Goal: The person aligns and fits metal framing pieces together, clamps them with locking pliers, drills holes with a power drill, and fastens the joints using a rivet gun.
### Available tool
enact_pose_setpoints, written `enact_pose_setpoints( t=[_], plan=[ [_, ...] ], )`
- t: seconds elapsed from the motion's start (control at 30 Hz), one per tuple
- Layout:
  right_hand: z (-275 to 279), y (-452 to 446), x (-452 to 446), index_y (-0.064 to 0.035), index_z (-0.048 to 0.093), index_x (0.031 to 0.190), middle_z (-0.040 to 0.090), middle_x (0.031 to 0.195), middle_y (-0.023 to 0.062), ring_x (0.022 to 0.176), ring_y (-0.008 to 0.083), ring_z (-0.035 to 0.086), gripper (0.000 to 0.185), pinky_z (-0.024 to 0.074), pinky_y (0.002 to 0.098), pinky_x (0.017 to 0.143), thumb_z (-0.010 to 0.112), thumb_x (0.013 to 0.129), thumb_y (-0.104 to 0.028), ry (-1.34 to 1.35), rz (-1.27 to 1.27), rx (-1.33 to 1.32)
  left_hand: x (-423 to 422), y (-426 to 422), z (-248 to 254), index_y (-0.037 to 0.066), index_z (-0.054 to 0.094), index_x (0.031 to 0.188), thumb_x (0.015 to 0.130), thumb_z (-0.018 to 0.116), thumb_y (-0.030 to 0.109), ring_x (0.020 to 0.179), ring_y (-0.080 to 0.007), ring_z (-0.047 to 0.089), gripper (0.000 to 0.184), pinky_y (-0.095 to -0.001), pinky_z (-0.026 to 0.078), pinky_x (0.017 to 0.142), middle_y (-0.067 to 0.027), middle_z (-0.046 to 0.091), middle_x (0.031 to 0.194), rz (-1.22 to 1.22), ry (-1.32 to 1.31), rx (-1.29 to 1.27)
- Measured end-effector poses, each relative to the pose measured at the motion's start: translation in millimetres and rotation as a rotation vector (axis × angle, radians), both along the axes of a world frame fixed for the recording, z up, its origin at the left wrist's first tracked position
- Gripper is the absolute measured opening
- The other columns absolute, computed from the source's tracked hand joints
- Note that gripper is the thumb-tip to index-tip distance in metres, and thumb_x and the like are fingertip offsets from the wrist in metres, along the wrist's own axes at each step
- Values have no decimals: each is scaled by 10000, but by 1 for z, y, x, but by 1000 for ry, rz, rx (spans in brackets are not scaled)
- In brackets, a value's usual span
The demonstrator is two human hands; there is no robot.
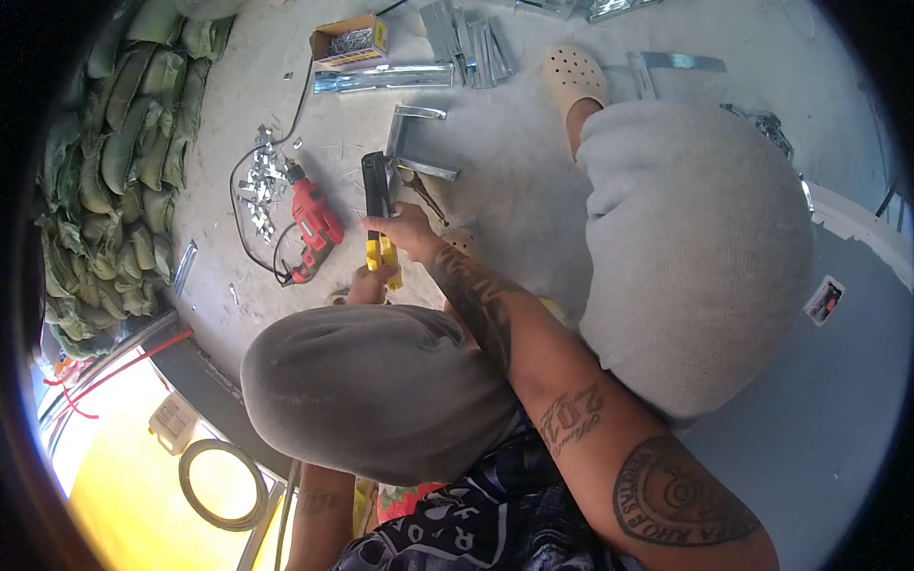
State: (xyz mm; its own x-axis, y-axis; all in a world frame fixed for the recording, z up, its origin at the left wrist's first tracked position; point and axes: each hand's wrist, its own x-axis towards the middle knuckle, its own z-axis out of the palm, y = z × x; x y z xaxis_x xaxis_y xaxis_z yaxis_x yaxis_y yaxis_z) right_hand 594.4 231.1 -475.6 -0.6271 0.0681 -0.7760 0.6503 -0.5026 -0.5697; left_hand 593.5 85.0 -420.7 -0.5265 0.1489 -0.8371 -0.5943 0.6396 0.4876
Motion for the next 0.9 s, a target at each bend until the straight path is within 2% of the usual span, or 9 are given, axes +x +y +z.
enact_pose_setpoints(
  t=[0.1,0.23,0.3,0.37,0.4,0.5,0.57,0.7,0.9],
  plan=[
    [-4,-3,2,24,685,1011,698,967,114,859,174,653,509,518,328,754,849,738,-373,13,-27,-61,7,10,-8,-49,648,932,871,695,384,680,-170,630,440,-337,496,660,-97,662,755,226,-26,24],
    [-14,-6,14,-3,688,1034,701,988,84,872,149,649,443,514,313,752,828,779,-336,151,-61,-100,15,12,-36,-44,653,900,886,685,414,573,-173,621,460,-328,493,571,-64,633,658,34,137,-132],
    [-21,-11,18,-30,662,1041,670,906,46,797,133,618,430,493,301,693,699,897,-434,238,-105,-152,20,5,-57,-24,660,894,896,668,425,498,-190,604,448,-332,480,496,-54,618,596,107,164,-46],
    [-47,-27,17,-57,622,1013,598,811,15,707,130,557,516,456,289,637,480,994,-552,72,-295,-626,10,11,-35,-6,668,905,889,666,402,570,-189,631,408,-323,491,546,-73,649,661,89,81,-28],
    [-44,-27,15,-86,591,978,533,760,3,666,122,508,611,426,277,618,314,1009,-630,67,-161,-484,5,11,-22,12,675,917,882,664,379,642,-189,659,369,-315,502,596,-92,680,725,75,-2,-8],
    [-45,-22,20,-92,587,1013,553,783,22,673,133,529,552,457,299,637,343,1018,-587,208,-160,-442,-32,2,39,44,658,1071,842,664,317,865,-176,644,356,-327,490,772,-118,687,940,-167,-73,22],
    [-34,-9,21,-88,574,1046,556,788,34,692,145,538,546,477,304,686,341,1019,-581,226,-119,-488,-45,26,92,59,553,1283,800,662,269,1034,-164,543,538,-338,422,891,-101,611,1104,-6,-66,43],
    [1,-10,6,-116,592,1008,517,797,-11,758,124,541,464,459,286,742,508,974,-572,215,-309,-772,-35,26,45,71,346,1434,743,677,176,1041,-196,505,773,-329,424,882,-65,532,1117,129,-240,173],
    [-6,-11,9,-69,606,991,587,856,29,742,113,575,274,488,292,650,737,845,-261,241,-193,-418,-4,20,-12,1,299,1404,729,683,64,877,-213,614,780,-331,516,741,-129,598,1047,141,43,430]
  ],
)
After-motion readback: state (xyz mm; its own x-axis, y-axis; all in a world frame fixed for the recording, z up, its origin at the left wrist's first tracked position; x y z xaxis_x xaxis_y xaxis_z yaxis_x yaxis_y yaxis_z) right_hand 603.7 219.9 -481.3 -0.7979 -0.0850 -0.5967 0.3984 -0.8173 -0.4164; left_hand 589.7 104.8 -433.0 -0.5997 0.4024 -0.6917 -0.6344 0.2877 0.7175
